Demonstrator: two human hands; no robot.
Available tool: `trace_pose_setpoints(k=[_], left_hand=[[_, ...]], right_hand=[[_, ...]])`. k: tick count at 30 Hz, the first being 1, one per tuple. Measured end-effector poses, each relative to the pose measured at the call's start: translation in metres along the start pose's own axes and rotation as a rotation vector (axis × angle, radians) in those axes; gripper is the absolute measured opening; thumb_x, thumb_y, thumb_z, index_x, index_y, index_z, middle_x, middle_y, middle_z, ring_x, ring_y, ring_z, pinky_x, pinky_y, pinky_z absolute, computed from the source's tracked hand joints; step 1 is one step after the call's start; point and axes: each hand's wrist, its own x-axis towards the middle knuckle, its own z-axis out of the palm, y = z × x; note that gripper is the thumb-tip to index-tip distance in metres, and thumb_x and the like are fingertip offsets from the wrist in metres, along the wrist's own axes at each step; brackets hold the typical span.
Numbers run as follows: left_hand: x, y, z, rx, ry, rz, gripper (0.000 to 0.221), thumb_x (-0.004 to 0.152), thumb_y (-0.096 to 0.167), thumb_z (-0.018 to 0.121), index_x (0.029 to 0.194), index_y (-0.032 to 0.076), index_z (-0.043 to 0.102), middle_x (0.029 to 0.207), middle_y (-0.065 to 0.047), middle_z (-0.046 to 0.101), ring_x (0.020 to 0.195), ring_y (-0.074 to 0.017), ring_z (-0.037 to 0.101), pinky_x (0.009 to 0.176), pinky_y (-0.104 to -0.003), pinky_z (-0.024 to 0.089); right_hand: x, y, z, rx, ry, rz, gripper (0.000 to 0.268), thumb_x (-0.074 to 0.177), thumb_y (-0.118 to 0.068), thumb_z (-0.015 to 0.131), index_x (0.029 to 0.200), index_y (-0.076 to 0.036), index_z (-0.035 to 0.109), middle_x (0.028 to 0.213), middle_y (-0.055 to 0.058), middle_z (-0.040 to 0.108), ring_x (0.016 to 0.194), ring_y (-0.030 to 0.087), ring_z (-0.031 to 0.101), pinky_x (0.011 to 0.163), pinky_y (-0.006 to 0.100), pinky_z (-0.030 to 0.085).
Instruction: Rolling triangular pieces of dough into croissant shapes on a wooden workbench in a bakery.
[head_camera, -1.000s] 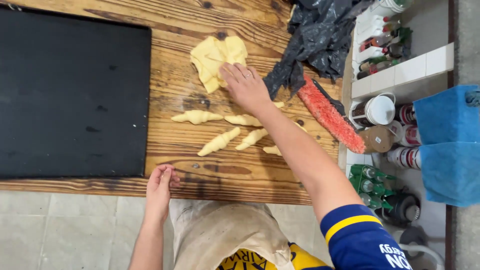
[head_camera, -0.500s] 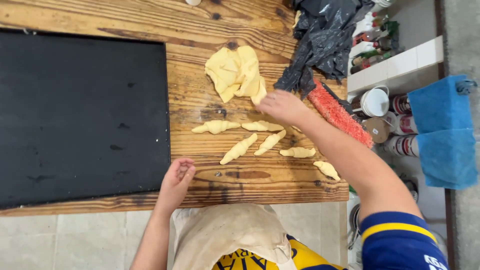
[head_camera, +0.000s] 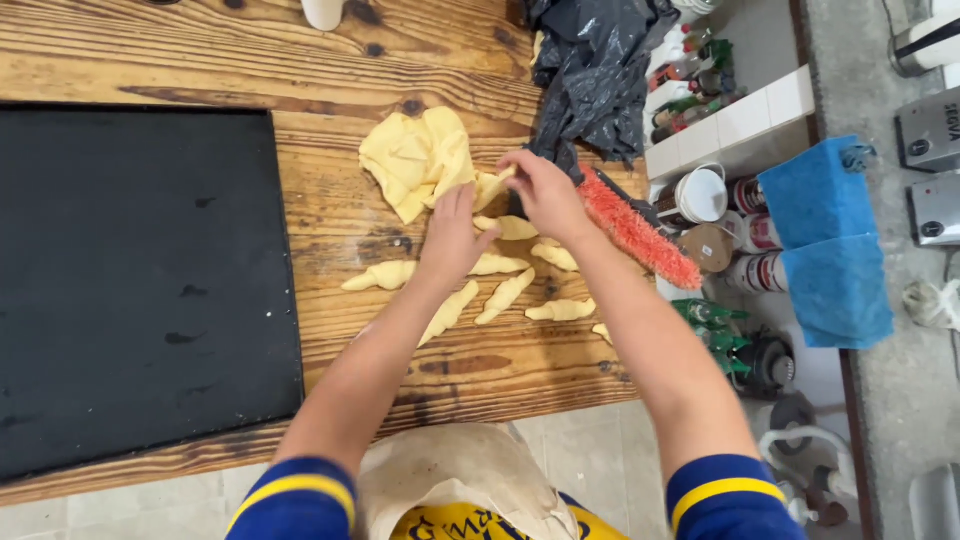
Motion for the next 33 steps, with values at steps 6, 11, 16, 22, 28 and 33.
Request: trace_pose_setpoints(k=[6, 11, 16, 22, 28, 33], left_hand=[[0.052, -0.047, 0.058, 0.052, 0.074, 0.003, 0.018, 0.098, 0.026, 0.068, 0.103, 0.009, 0.063, 0.096, -0.013, 0.065, 0.111, -0.0324, 0.057, 0.100, -0.040, 0.047], [0.071, 0.008, -0.011, -0.761, 0.101, -0.210, 0.018, 0.099, 0.017, 0.070, 0.115, 0.011, 0.064, 0.097, -0.012, 0.075, 0.091, -0.0235, 0.075, 0.078, -0.036, 0.060], [0.083, 0.038, -0.025, -1.164, 0.030, -0.135, 0.026, 0.094, 0.008, 0.077, 0.116, 0.005, 0.064, 0.096, -0.010, 0.075, 0.085, -0.0195, 0.077, 0.073, -0.034, 0.067], [0.012, 0.059, -0.061, -1.125, -0.043, -0.057, 0.049, 0.089, -0.005, 0.076, 0.133, -0.001, 0.055, 0.118, -0.016, 0.069, 0.109, -0.0261, 0.071, 0.092, -0.041, 0.063], [-0.092, 0.035, -0.096, -0.307, -0.025, 0.086, 0.042, 0.082, 0.019, 0.087, 0.122, 0.015, 0.075, 0.114, -0.003, 0.076, 0.114, -0.0217, 0.070, 0.100, -0.035, 0.054], [-0.140, 0.042, -0.157, 0.004, -0.634, -0.386, 0.029, 0.096, 0.031, 0.063, 0.118, 0.018, 0.077, 0.110, -0.012, 0.080, 0.112, -0.0364, 0.071, 0.096, -0.051, 0.056]], right_hand=[[-0.007, -0.050, -0.025, 0.314, 0.105, 0.211, 0.083, 0.083, -0.022, 0.089, 0.151, -0.006, 0.043, 0.142, 0.027, 0.055, 0.134, 0.042, 0.054, 0.105, 0.049, 0.052], [-0.055, -0.015, 0.031, 0.827, 0.279, 0.675, 0.049, 0.106, -0.034, 0.058, 0.148, -0.011, 0.046, 0.137, 0.017, 0.059, 0.130, 0.032, 0.054, 0.107, 0.046, 0.047], [-0.036, -0.061, 0.003, 1.525, 0.179, 0.786, 0.096, 0.098, -0.078, 0.029, 0.160, -0.005, 0.032, 0.160, 0.024, 0.037, 0.149, 0.035, 0.037, 0.119, 0.048, 0.033], [-0.050, -0.047, 0.001, 1.821, 0.258, 0.595, 0.048, 0.101, -0.030, 0.063, 0.145, -0.013, 0.053, 0.129, 0.015, 0.068, 0.104, 0.026, 0.072, 0.090, 0.042, 0.064], [-0.103, -0.057, 0.033, 1.495, 0.192, 0.545, 0.071, 0.091, 0.002, 0.071, 0.155, -0.012, 0.042, 0.115, 0.006, 0.070, 0.091, 0.010, 0.072, 0.083, 0.027, 0.064], [-0.118, -0.106, -0.016, 0.984, -0.249, 0.282, 0.049, 0.096, -0.009, 0.069, 0.143, -0.012, 0.057, 0.107, 0.004, 0.074, 0.088, 0.009, 0.060, 0.084, 0.026, 0.053]])
